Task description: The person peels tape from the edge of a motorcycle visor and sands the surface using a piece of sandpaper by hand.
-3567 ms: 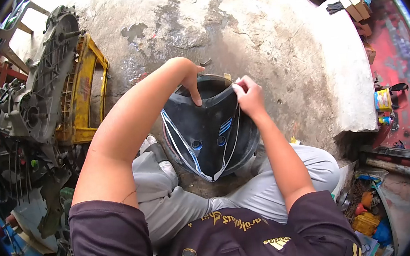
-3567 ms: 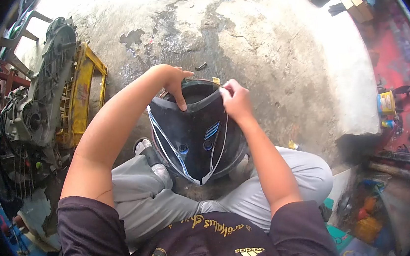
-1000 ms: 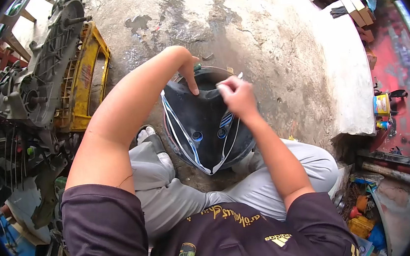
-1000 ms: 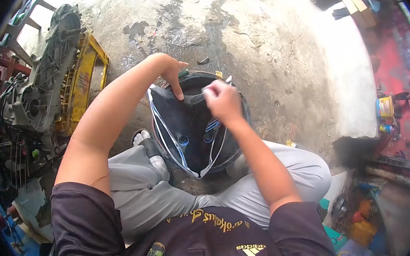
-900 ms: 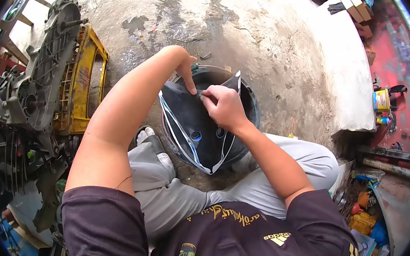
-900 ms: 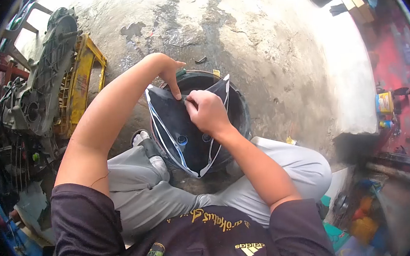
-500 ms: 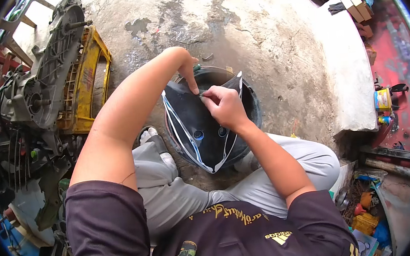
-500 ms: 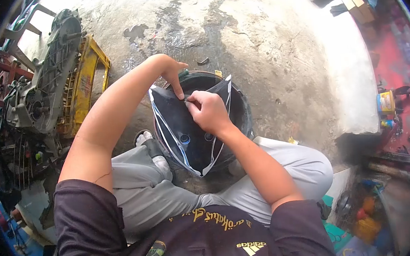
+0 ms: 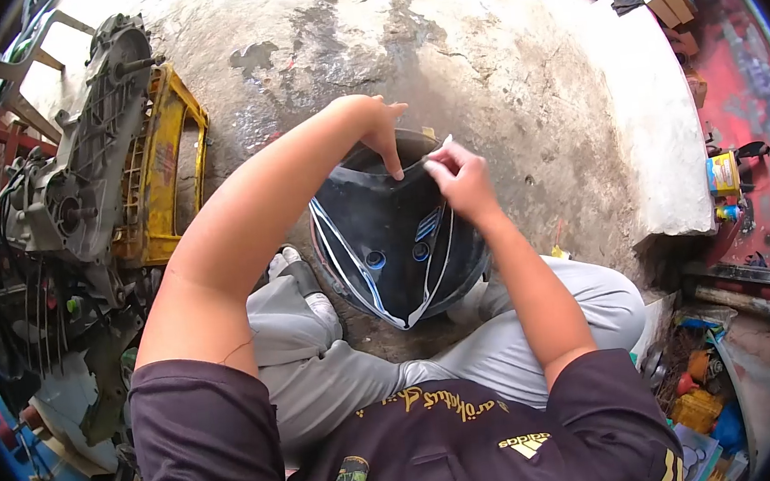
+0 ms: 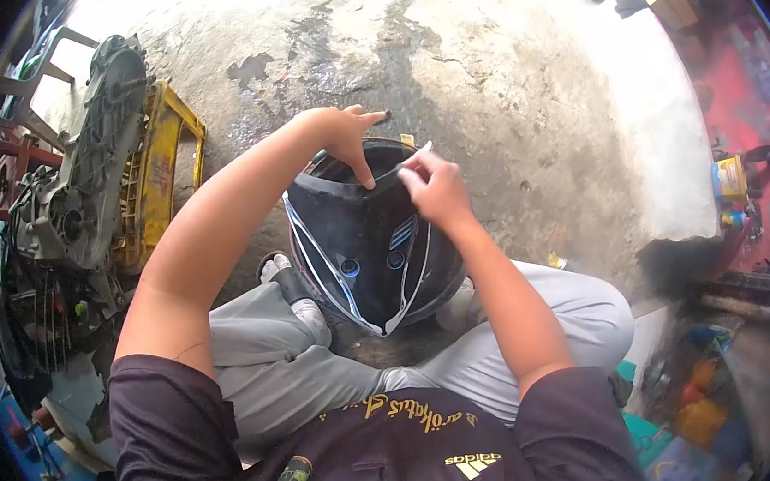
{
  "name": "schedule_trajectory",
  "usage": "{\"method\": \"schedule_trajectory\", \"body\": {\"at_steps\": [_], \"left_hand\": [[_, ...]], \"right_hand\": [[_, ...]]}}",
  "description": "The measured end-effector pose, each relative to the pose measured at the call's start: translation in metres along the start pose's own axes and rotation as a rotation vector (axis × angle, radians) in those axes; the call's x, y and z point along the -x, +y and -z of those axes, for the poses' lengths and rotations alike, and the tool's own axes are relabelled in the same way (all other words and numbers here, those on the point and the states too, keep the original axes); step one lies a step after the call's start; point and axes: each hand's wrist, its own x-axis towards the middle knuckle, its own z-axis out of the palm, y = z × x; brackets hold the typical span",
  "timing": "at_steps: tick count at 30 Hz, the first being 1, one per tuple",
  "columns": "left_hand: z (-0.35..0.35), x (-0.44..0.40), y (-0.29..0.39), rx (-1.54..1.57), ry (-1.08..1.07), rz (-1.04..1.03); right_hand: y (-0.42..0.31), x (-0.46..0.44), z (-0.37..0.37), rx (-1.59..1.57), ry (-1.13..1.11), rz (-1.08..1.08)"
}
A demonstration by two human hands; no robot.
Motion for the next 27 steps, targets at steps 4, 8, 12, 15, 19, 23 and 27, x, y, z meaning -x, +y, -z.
{"method": "schedule_trajectory", "body": {"at_steps": [4, 8, 12, 15, 19, 23, 27], "left_hand": [[-0.002, -0.006, 0.006, -0.009, -0.024, -0.019], [-0.007, -0.010, -0.001, -0.031, -0.002, 0.000], [-0.004, -0.004, -0.003, -0.002, -0.033, 0.016], [-0.001, -0.004, 0.002, -0.098, 0.014, 0.014], [0.000, -0.003, 0.005, -0.150, 0.035, 0.015], [0.001, 0.000, 0.007, -0.145, 0.031, 0.000], [0.001, 0.001, 0.005, -0.156, 0.028, 0.005]], "right_hand": [[0.045, -0.021, 0.011, 0.027, 0.090, -0.207], [-0.009, 0.008, 0.002, 0.013, -0.074, -0.048], [0.035, -0.012, 0.009, -0.019, 0.086, -0.121], [0.058, -0.016, 0.013, -0.075, 0.077, -0.183], [0.023, -0.002, 0.007, -0.099, 0.005, -0.119], [0.039, -0.021, 0.014, -0.060, 0.153, -0.208], [0.021, -0.011, 0.009, 0.040, 0.071, -0.125]]}}
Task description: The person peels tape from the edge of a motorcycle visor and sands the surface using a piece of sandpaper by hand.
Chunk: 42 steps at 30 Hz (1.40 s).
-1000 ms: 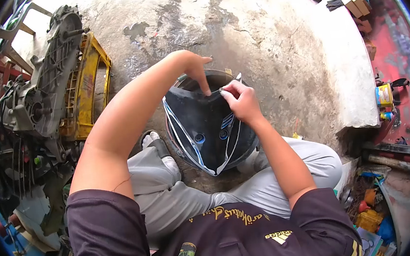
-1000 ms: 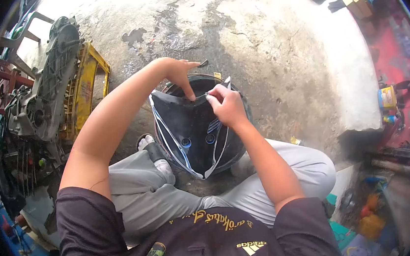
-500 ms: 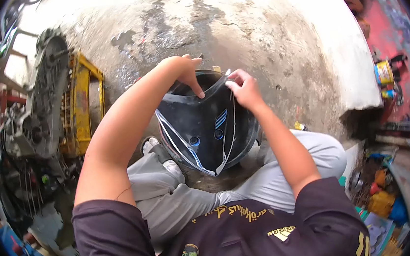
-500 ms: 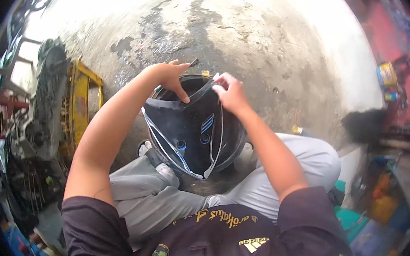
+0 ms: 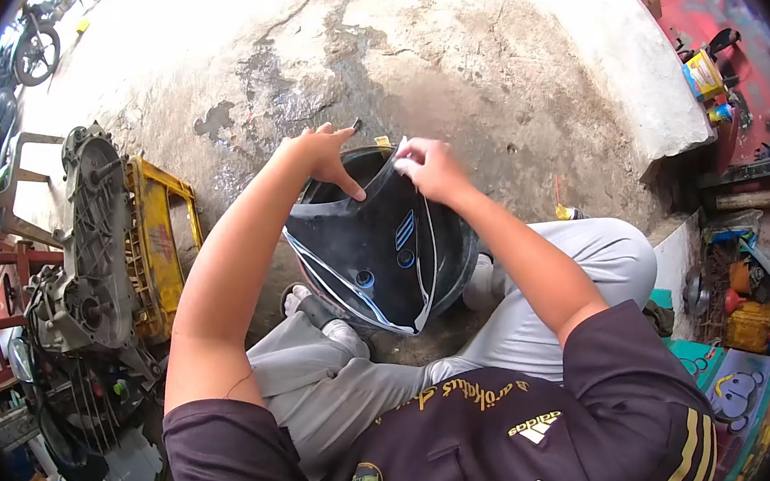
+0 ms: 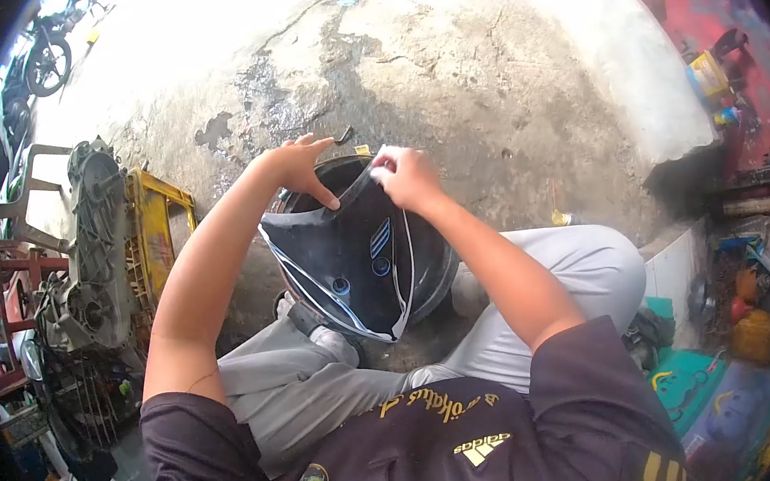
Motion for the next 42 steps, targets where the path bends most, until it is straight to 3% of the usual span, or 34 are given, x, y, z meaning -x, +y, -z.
{"method": "schedule_trajectory", "body": {"at_steps": [3, 5, 7, 13, 15, 17, 20, 23, 31, 35, 37, 39, 42], "left_hand": [[-0.003, -0.003, -0.003, 0.007, -0.010, -0.005], [-0.008, -0.006, -0.002, -0.022, 0.010, 0.004], [-0.006, -0.008, -0.004, -0.056, 0.037, 0.014], [0.000, 0.006, 0.003, -0.065, 0.006, -0.007], [-0.005, 0.003, 0.003, -0.087, 0.003, -0.018], [-0.003, 0.000, 0.002, -0.116, 0.010, -0.025], [-0.012, 0.005, 0.001, -0.139, 0.031, -0.038], [-0.018, 0.008, -0.006, -0.117, 0.038, -0.014], [-0.033, -0.004, -0.028, 0.028, 0.085, -0.078], [-0.021, -0.003, -0.019, 0.008, 0.069, -0.079], [-0.011, 0.001, -0.009, -0.024, 0.055, -0.072], [-0.006, 0.001, -0.006, 0.005, 0.041, -0.064], [0.003, 0.014, -0.004, -0.070, -0.097, -0.046]], "right_hand": [[-0.004, 0.001, 0.001, -0.058, -0.060, 0.019], [0.018, -0.009, 0.000, -0.082, 0.066, 0.001], [0.023, -0.012, 0.004, -0.030, 0.048, -0.076], [-0.005, 0.014, -0.007, -0.126, -0.137, 0.133], [0.002, 0.003, 0.004, -0.094, -0.088, 0.015], [0.018, -0.006, 0.003, -0.157, 0.001, 0.029], [0.002, 0.003, 0.004, -0.024, -0.099, -0.032], [-0.022, 0.028, 0.002, -0.077, -0.158, 0.154], [-0.022, 0.033, 0.003, -0.038, -0.079, 0.068], [-0.036, 0.058, -0.013, -0.009, -0.219, 0.244], [-0.029, 0.053, -0.008, -0.094, -0.228, 0.150], [-0.022, 0.046, -0.006, -0.093, -0.092, 0.138], [-0.023, 0.048, -0.011, -0.069, -0.062, 0.154]]}}
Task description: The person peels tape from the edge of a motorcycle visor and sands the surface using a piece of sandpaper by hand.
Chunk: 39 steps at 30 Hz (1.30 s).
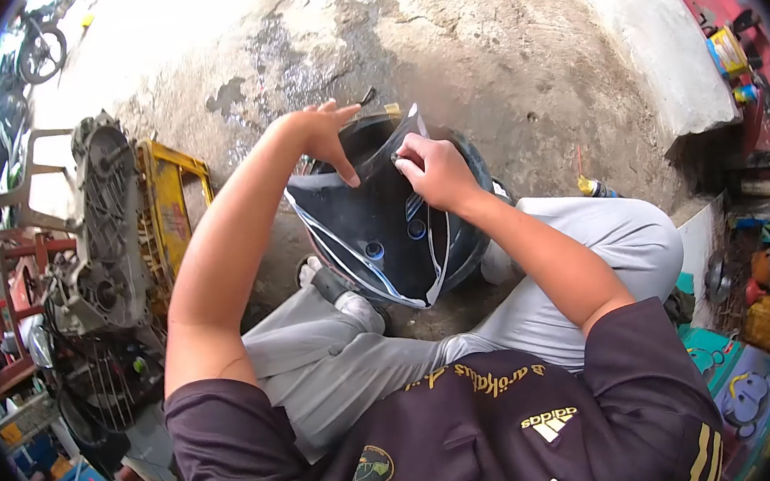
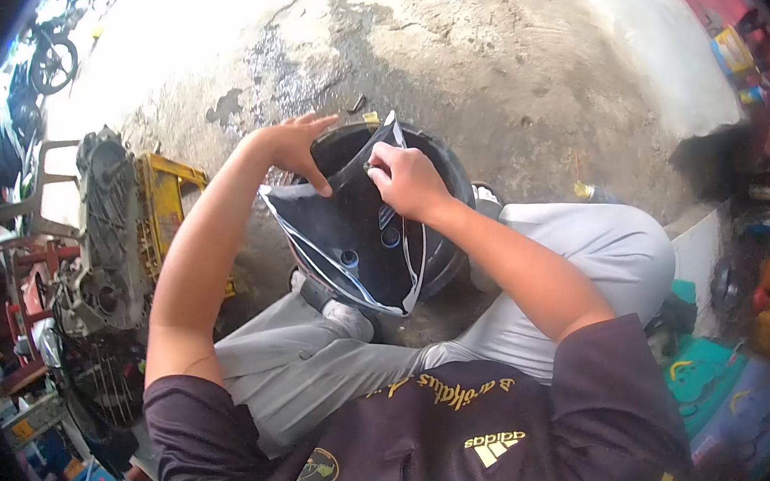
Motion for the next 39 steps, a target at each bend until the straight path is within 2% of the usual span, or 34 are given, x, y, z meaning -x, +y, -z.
{"method": "schedule_trajectory", "body": {"at_steps": [2, 3, 5, 7, 9, 11, 14, 15, 17, 18, 21, 22, 28, 32, 34, 38, 39], "left_hand": [[-0.006, 0.000, -0.005, -0.011, 0.019, -0.002], [-0.007, 0.001, -0.006, -0.003, 0.031, 0.011], [-0.012, 0.001, -0.011, 0.034, 0.028, 0.024], [-0.013, -0.001, -0.011, 0.024, 0.043, 0.036], [-0.013, -0.003, -0.009, 0.035, 0.054, 0.043], [-0.009, -0.003, -0.008, 0.031, 0.032, 0.043], [0.000, 0.001, 0.001, -0.019, 0.004, 0.087], [0.002, 0.000, 0.002, -0.012, 0.015, 0.091], [0.001, -0.006, 0.002, -0.066, -0.037, 0.113], [-0.001, -0.010, 0.001, -0.043, -0.028, 0.112], [-0.006, -0.013, -0.005, -0.026, -0.059, 0.145], [-0.007, -0.012, -0.006, -0.019, -0.049, 0.144], [-0.014, -0.007, -0.019, 0.084, -0.065, 0.141], [-0.018, -0.009, -0.022, 0.116, -0.098, 0.149], [-0.027, -0.012, -0.027, 0.173, -0.100, 0.138], [-0.031, -0.011, -0.033, 0.216, -0.078, 0.097], [-0.033, -0.012, -0.031, 0.218, -0.083, 0.094]], "right_hand": [[-0.007, 0.013, -0.008, 0.048, -0.029, 0.271], [-0.009, 0.020, -0.010, 0.046, -0.055, 0.259], [-0.012, 0.024, -0.011, 0.150, -0.163, 0.422], [-0.011, 0.014, -0.007, 0.217, -0.150, 0.441], [-0.007, 0.004, -0.005, 0.161, -0.034, 0.391], [-0.008, 0.009, -0.005, 0.132, -0.081, 0.399], [-0.014, 0.027, -0.005, 0.241, -0.303, 0.494], [-0.017, 0.023, -0.006, 0.249, -0.307, 0.503], [-0.023, 0.017, -0.009, 0.298, -0.164, 0.554], [-0.024, 0.012, -0.009, 0.311, -0.184, 0.562], [-0.029, -0.012, -0.014, 0.166, -0.074, 0.381], [-0.028, -0.009, -0.015, 0.151, -0.099, 0.337], [-0.025, 0.052, -0.026, 0.145, -0.028, 0.355], [-0.033, 0.045, -0.041, 0.092, 0.051, 0.305], [-0.041, 0.030, -0.048, 0.089, 0.134, 0.165], [-0.042, -0.003, -0.051, 0.178, 0.124, 0.171], [-0.051, -0.008, -0.048, 0.192, 0.064, 0.048]]}}
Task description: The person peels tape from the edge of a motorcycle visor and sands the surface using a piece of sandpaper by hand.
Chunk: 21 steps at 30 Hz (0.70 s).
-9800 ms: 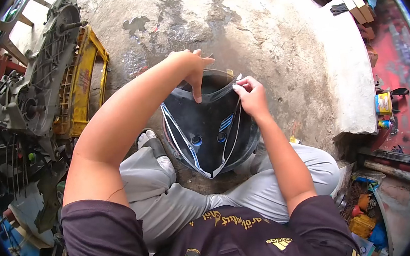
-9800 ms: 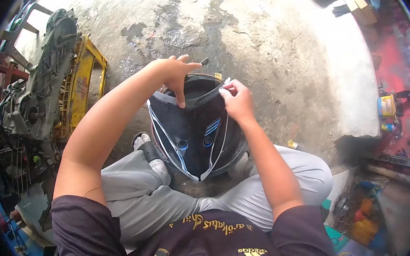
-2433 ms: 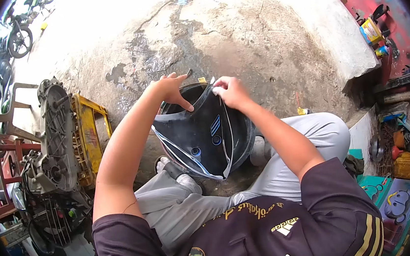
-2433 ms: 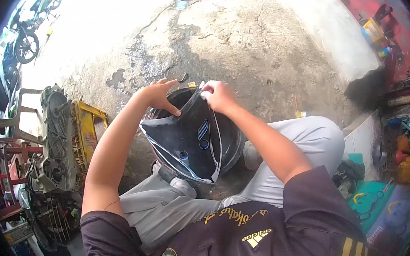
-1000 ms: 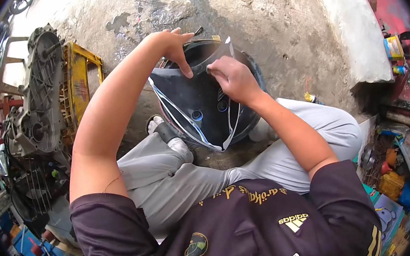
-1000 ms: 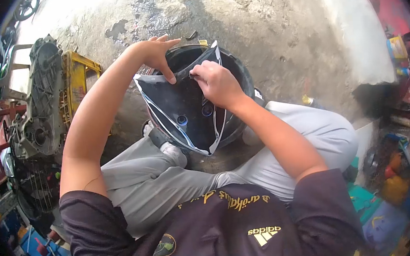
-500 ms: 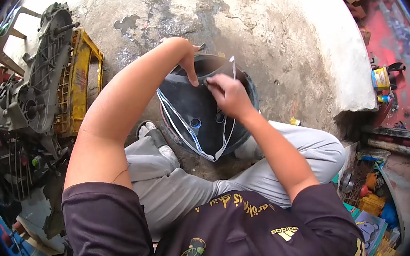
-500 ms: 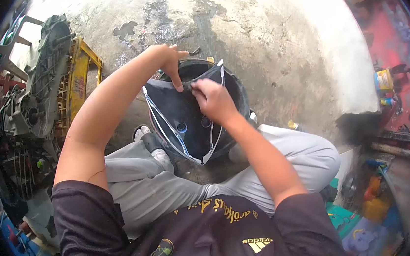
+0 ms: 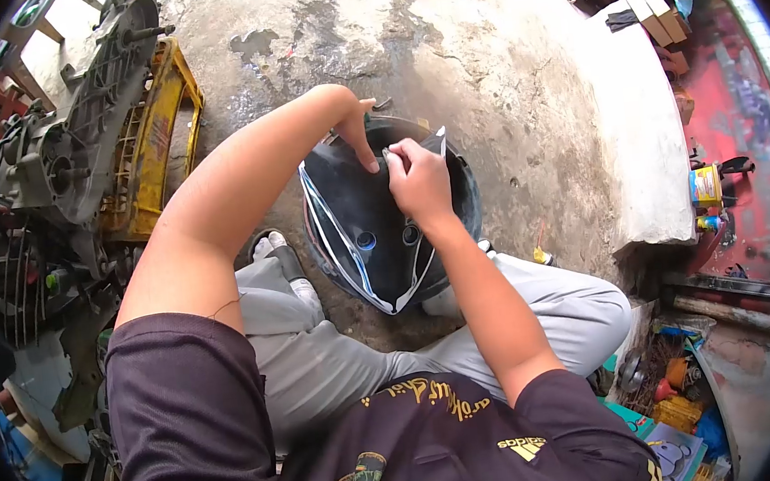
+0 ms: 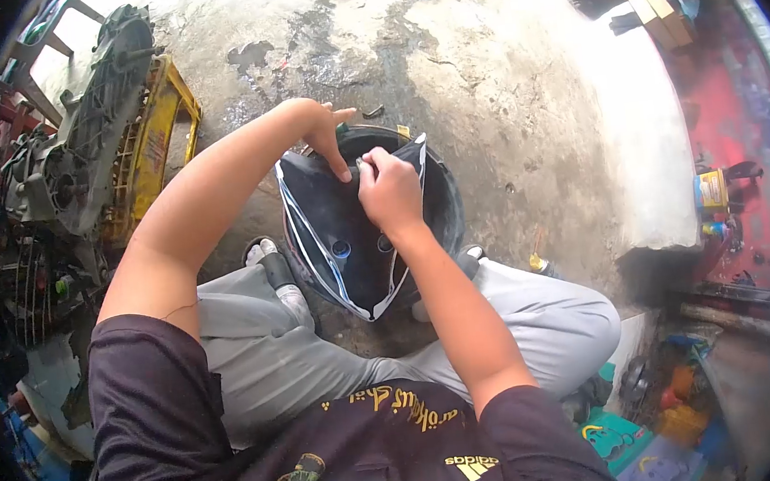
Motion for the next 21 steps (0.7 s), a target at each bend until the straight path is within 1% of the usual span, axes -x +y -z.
{"method": "schedule_trajectory", "body": {"at_steps": [2, 3, 5, 6, 8, 9, 10, 12, 17, 18, 21], "left_hand": [[0.001, -0.003, 0.001, -0.039, 0.048, 0.007], [0.003, -0.005, 0.002, -0.035, 0.052, 0.005], [0.006, -0.007, 0.002, 0.035, -0.029, -0.003], [0.008, -0.001, 0.005, 0.040, -0.024, -0.003], [0.010, 0.010, 0.010, 0.013, -0.028, -0.004], [0.011, 0.010, 0.009, 0.017, -0.028, -0.006], [0.011, 0.009, 0.009, 0.018, -0.033, -0.002], [0.010, 0.007, 0.009, 0.016, -0.047, 0.000], [0.009, 0.007, 0.007, 0.051, -0.041, 0.009], [0.010, 0.010, 0.007, 0.039, -0.047, 0.005], [0.015, 0.015, 0.014, -0.027, -0.043, 0.008]], "right_hand": [[-0.006, -0.011, 0.003, 0.147, -0.110, -0.122], [-0.006, -0.010, 0.002, 0.152, -0.111, -0.118], [-0.004, -0.002, -0.003, 0.231, -0.022, 0.068], [-0.001, 0.004, -0.004, 0.235, -0.024, 0.073], [0.007, 0.022, -0.006, 0.133, 0.059, 0.203], [0.010, 0.031, -0.008, 0.105, 0.123, 0.304], [0.012, 0.043, -0.007, 0.106, 0.118, 0.300], [0.012, 0.071, -0.004, 0.176, 0.069, 0.363], [0.014, 0.140, 0.012, 0.150, -0.008, 0.294], [0.015, 0.146, 0.014, 0.137, -0.034, 0.277], [0.015, 0.135, 0.012, 0.102, 0.010, 0.278]]}}
